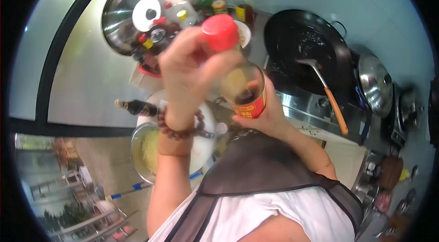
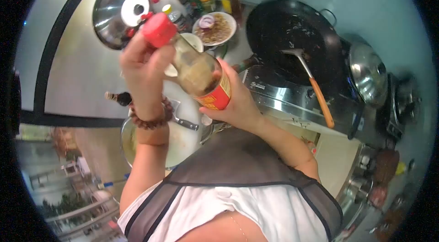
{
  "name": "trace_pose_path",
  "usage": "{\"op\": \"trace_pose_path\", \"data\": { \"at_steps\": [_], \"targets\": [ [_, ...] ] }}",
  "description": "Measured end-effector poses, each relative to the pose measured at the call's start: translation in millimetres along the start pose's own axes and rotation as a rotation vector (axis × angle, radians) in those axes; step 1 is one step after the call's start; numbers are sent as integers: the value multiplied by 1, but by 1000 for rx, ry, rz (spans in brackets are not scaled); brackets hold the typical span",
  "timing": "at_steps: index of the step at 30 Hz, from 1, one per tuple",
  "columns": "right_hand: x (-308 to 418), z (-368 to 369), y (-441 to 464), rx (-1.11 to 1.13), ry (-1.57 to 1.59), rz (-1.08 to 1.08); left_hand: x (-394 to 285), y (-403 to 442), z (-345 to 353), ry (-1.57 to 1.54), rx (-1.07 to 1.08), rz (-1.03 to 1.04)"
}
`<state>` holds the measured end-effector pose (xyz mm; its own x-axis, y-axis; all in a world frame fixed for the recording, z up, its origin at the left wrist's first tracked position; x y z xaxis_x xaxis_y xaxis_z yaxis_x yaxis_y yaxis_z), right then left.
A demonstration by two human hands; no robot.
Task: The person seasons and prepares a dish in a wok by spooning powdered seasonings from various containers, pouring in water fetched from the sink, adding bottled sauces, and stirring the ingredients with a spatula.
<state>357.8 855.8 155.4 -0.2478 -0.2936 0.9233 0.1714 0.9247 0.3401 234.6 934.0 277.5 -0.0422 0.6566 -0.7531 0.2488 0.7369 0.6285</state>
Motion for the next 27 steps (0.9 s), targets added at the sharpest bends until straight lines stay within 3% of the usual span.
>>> {"op": "trace_pose_path", "data": {
  "at_steps": [1,3,5,7,9,11,13,16,17,19,20,21,24,27],
  "targets": [
    [-13,-4,-9,-2,32,37,3,-10,18,-15,65,142],
    [-28,-18,-24,-43,43,67,21,-47,60,-605,166,-164],
    [-38,-27,-41,-147,182,92,40,-88,91,-471,323,-299],
    [-35,-44,-54,-142,90,52,52,-107,108,-435,353,-389],
    [-22,-62,-61,283,-356,231,61,-117,117,-391,365,-484],
    [-6,-112,-54,176,-530,247,62,-126,124,-257,542,-432],
    [50,-140,-36,-66,-524,-33,61,-135,129,-321,596,-514],
    [69,-138,-15,117,-288,-206,45,-132,136,-287,757,-423],
    [71,-142,-12,116,-286,-204,47,-132,135,-287,759,-426],
    [74,-131,-10,397,-411,-216,48,-136,135,-371,835,-451],
    [80,-129,-7,352,-377,-326,50,-137,133,-363,812,-457],
    [84,-126,-5,378,-362,-339,46,-140,134,-411,849,-425],
    [82,-107,-10,551,-196,-72,29,-137,129,-399,957,-391],
    [91,-92,-14,542,-379,-177,29,-143,134,-454,986,-412]
  ]
}}
Point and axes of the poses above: each hand's wrist, its own y-axis towards the middle knuckle, its own z-axis out of the palm, x = y × z, the point moved 6 cm from there along y, towards the middle knuckle, and after that the axes turned 6 degrees about -x, right-handed, at the moved point
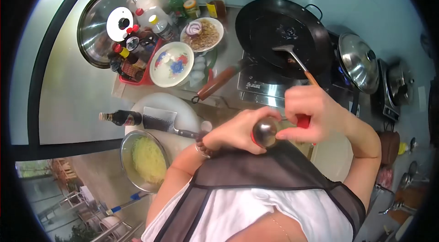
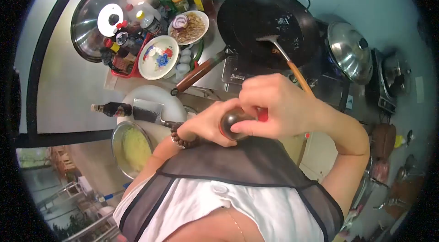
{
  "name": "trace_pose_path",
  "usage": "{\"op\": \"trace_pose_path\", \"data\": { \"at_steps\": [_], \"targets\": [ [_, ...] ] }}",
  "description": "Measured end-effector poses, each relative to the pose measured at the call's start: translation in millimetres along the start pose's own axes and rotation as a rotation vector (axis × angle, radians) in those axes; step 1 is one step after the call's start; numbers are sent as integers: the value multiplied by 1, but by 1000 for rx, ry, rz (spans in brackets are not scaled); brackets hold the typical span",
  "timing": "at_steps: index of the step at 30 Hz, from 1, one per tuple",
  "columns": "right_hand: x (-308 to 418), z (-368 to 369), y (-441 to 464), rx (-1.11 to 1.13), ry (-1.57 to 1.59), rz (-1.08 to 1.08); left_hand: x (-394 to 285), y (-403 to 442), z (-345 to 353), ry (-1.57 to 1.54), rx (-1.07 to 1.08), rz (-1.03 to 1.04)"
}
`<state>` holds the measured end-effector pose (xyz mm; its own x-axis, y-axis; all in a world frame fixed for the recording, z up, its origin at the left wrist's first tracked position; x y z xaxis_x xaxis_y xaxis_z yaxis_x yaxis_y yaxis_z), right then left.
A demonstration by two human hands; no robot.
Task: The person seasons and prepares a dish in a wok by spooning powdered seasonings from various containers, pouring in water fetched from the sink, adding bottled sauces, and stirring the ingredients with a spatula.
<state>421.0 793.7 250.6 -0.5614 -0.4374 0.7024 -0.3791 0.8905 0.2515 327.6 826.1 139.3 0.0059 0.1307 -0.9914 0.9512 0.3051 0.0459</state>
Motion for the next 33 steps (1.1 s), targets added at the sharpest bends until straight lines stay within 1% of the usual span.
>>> {"op": "trace_pose_path", "data": {
  "at_steps": [1,2,3,7,9,10,12,13,14,15,16,18,19,21,22,24,25,26,28,29,30,32,33],
  "targets": [
    [3,3,-1,8,-1,-6,-1,-1,1,18,4,24],
    [2,6,-2,1,10,38,-2,-1,1,36,10,49],
    [1,7,-3,-8,20,84,-3,-1,0,54,13,47],
    [-3,9,-5,1,53,135,-7,2,-1,86,9,53],
    [-2,3,-4,-84,6,64,-9,6,-4,81,-32,100],
    [-4,2,-4,-79,-1,76,-9,8,-5,69,-28,106],
    [-2,-3,-5,-111,-64,21,-8,14,-5,110,-22,125],
    [-3,-6,-5,-106,-72,34,-8,17,-5,136,8,91],
    [1,-12,-5,-149,-132,-7,-6,19,-4,124,15,99],
    [3,-17,-6,-193,-192,-49,-3,21,-7,90,-33,108],
    [6,-26,-7,-303,-368,-148,-1,24,-9,57,-80,117],
    [1,-30,-13,-380,-513,-193,2,29,-6,38,-74,87],
    [-2,-28,-16,-381,-522,-179,4,31,-7,4,-125,94],
    [10,-22,-30,-504,-947,-427,5,38,-6,-74,-220,100],
    [7,-17,-32,-496,-952,-416,4,42,-8,-94,-245,49],
    [4,-13,-38,-693,-1103,-445,15,55,-5,-212,-362,76],
    [-7,-15,-49,-646,-1076,-360,19,61,-5,-248,-340,50],
    [-10,-8,-53,-632,-1074,-369,17,67,-5,-257,-351,55],
    [-40,-20,-69,-872,-585,84,14,79,-5,-413,-417,35],
    [-73,-6,-78,-783,-174,299,8,84,-4,-419,-418,102],
    [-87,11,-75,-750,115,362,11,91,0,-425,-426,102],
    [-89,17,-68,-737,88,486,20,104,6,-458,-532,147],
    [-95,13,-68,-771,113,491,30,114,15,-761,-443,104]
  ]
}}
Point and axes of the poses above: each hand's wrist, its own y-axis towards the middle knuckle, its own z-axis out of the palm, x = y × z, the point moved 6 cm from there along y, towards the middle knuckle, and after that the axes turned 6 degrees about -x, right-handed, at the moved point
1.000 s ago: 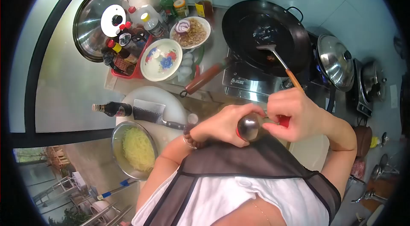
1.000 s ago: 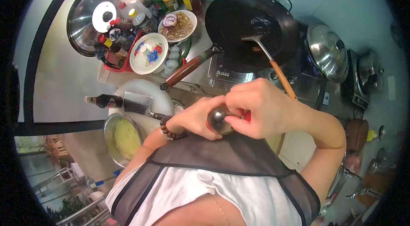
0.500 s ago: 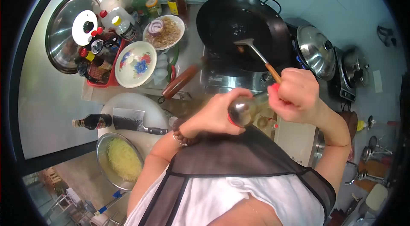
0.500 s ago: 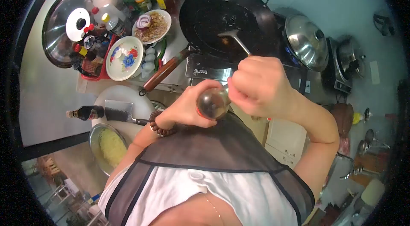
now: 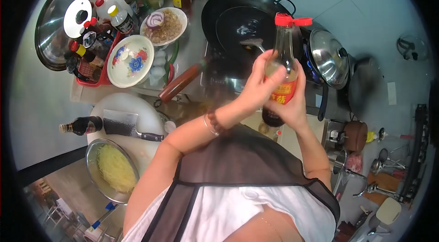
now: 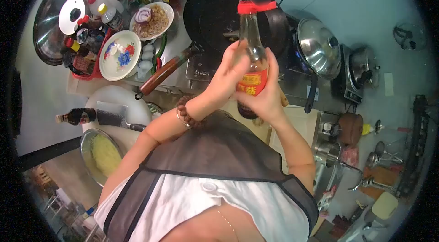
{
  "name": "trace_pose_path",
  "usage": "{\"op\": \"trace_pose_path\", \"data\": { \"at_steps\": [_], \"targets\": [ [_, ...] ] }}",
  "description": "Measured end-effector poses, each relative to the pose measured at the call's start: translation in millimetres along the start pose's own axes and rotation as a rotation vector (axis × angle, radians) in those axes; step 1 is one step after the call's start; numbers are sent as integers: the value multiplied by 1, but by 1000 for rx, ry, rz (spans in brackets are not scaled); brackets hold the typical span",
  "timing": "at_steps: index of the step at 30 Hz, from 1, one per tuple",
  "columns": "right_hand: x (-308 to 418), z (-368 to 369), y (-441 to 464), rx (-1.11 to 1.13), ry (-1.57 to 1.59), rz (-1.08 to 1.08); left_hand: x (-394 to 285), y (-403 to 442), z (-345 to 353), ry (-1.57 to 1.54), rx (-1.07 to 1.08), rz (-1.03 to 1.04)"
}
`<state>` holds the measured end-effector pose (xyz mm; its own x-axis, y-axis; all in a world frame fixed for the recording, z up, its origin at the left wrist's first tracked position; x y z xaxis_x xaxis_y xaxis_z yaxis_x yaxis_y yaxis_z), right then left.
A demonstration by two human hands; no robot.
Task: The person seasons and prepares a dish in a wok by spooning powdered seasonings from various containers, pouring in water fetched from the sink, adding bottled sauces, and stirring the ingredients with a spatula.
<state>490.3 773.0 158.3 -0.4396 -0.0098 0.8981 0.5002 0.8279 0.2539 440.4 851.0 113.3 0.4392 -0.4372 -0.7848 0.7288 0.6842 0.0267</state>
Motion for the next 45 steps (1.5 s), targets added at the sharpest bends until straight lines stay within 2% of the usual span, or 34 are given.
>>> {"op": "trace_pose_path", "data": {
  "at_steps": [1,3,5,6,8,10,15,17,19,25,30,45],
  "targets": [
    [-6,-4,8,-27,29,14,7,2,0,-5,-5,1],
    [-12,-14,18,-1,-94,31,16,4,-7,-20,-98,-20],
    [-16,-21,30,-7,-231,131,18,-6,-15,48,-105,28],
    [-20,-25,36,-4,-326,24,23,-11,-19,151,-23,-10],
    [-22,-29,43,42,-353,88,23,-27,-28,280,111,-126],
    [-27,-31,50,107,-398,196,23,-41,-43,351,123,-152],
    [-39,-39,67,178,-491,182,19,-65,-80,447,84,-176],
    [-43,-40,73,213,-600,180,19,-70,-96,735,91,-239],
    [-44,-40,77,216,-611,198,15,-77,-102,639,3,-285],
    [-55,-46,92,221,-652,192,17,-83,-109,753,32,-289],
    [-54,-46,100,240,-671,214,14,-80,-106,817,88,-141],
    [-54,-52,107,285,-754,234,13,-77,-101,785,53,-203]
  ]
}}
Point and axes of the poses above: each hand's wrist, its own y-axis towards the middle knuckle, its own z-axis out of the palm, x = y × z, the point moved 6 cm from there along y, towards the middle knuckle, and after that the axes turned 6 degrees about -x, right-handed, at the moved point
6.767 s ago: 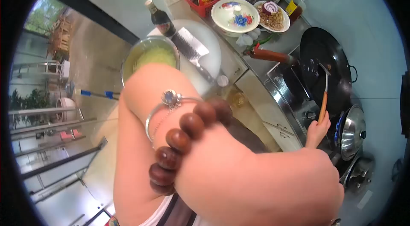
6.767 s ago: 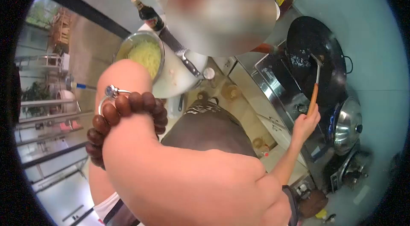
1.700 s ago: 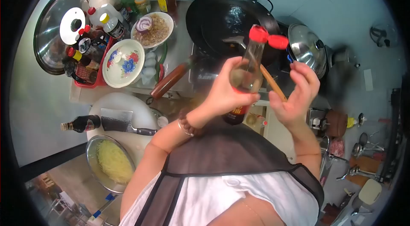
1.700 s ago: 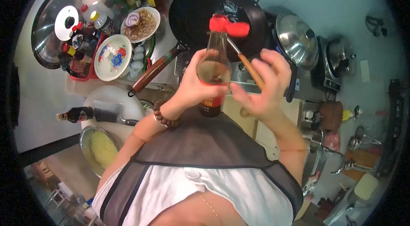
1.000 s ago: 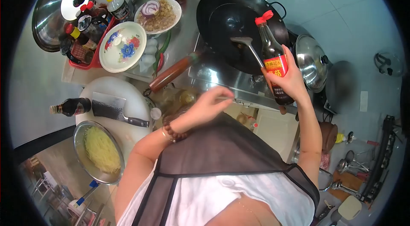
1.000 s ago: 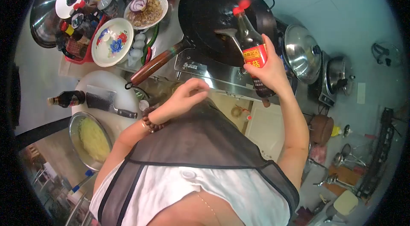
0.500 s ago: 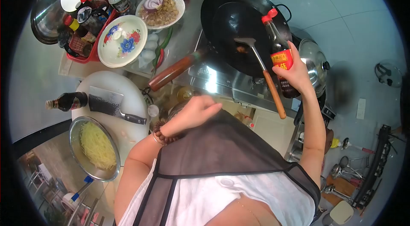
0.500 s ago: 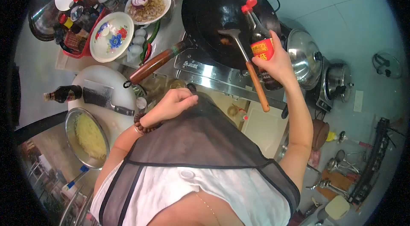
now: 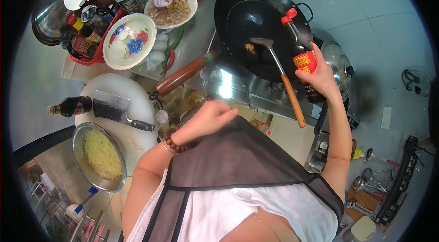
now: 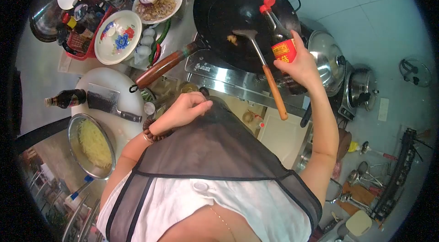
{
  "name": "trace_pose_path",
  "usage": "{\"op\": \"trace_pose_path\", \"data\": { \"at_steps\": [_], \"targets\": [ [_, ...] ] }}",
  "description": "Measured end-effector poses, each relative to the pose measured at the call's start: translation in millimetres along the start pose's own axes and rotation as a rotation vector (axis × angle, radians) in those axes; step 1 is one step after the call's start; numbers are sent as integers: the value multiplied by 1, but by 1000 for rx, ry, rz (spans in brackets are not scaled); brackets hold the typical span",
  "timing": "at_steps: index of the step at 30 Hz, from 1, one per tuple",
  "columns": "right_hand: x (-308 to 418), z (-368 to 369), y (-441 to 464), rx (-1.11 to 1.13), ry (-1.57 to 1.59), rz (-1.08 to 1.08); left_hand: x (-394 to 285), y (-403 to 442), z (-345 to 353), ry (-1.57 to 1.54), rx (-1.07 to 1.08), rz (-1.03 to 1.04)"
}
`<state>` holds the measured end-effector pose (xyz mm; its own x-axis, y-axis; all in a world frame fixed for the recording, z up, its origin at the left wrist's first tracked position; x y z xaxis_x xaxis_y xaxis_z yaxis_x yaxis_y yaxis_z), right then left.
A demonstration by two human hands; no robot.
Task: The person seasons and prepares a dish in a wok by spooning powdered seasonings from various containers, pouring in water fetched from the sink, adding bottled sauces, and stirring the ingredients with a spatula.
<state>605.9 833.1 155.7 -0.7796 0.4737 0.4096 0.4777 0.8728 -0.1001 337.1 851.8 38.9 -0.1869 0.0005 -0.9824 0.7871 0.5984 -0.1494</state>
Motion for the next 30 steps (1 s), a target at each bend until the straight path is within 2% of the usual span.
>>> {"op": "trace_pose_path", "data": {
  "at_steps": [17,24,27,29,30],
  "targets": [
    [-7,-3,6,-14,-92,-78,2,1,2,56,15,-2],
    [1,-4,5,-12,-101,-40,2,0,1,52,5,-6],
    [2,-3,2,-55,33,-20,-1,-1,0,56,-13,0],
    [7,-8,0,-293,379,-167,-12,1,-4,72,-30,56],
    [13,-6,-2,-291,384,-171,-22,2,-7,86,-43,109]
  ]
}}
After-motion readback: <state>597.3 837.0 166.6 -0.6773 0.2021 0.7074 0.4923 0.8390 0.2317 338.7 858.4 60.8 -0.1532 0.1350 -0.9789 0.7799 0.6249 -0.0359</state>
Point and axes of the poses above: each hand's wrist, its own y-axis towards the middle knuckle, its own z-axis out of the palm, x = y × z, the point moved 6 cm from there along y, towards the middle knuckle, and after that the axes turned 6 degrees about -x, right-handed, at the moved point
